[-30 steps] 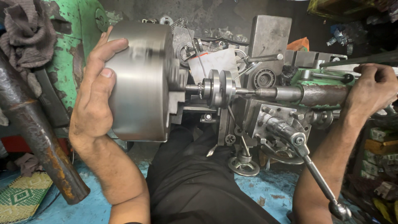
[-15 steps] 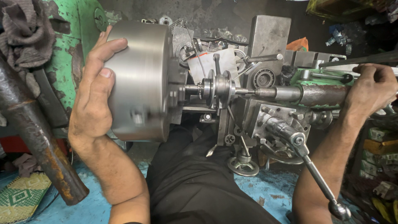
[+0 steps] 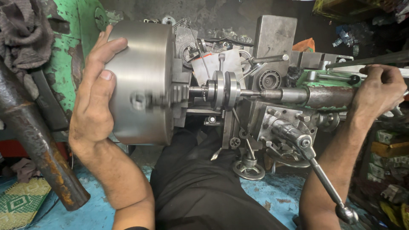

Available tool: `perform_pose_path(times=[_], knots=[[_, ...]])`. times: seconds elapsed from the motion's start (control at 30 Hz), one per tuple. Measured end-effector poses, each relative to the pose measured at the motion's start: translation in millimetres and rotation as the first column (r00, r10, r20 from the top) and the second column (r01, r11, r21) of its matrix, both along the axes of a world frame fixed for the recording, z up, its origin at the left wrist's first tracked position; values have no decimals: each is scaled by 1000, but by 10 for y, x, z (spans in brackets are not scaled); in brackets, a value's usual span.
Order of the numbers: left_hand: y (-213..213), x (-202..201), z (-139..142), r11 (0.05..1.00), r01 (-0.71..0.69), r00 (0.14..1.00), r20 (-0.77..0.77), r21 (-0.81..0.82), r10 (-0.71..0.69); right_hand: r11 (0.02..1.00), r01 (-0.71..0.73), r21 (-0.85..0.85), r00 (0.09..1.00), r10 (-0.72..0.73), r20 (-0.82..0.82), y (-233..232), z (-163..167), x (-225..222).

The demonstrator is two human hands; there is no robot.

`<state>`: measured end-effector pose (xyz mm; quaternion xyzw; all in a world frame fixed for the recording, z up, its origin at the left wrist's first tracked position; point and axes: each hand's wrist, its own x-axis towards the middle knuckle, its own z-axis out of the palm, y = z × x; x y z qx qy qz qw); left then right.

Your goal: The person operates a metal lathe to machine a cylindrical metal workpiece. They adjust the tool post and cross-slide, engage the chuck, and perform multiple cutting passes while monitoring the workpiece surface.

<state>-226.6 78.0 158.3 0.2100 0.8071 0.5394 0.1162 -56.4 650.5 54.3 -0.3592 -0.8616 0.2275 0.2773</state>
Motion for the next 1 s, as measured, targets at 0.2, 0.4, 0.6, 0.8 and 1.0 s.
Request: perform_pose_path(times=[0.2,0.4,0.6,0.8,1.0], knots=[[61,80,84,998,-42,999,35,40,41,1000,-2,-14,1000,2,-16,-118,101,-63],[208,416,33,956,-280,959,-19,85,283,999,33,23,999,-33,17,-227,206,-108],[-19,1028,-1099,876,-375,747,-461,304,479,999,5,38,1000,-5,-2,-243,246,-106],[-622,1897,-2956,582,-481,876,327,656,355,999,-2,34,1000,1,18,-189,205,-76],[-391,2179,-3060,778,-545,754,-223,312,618,999,-14,51,1000,13,16,-175,182,-79]])
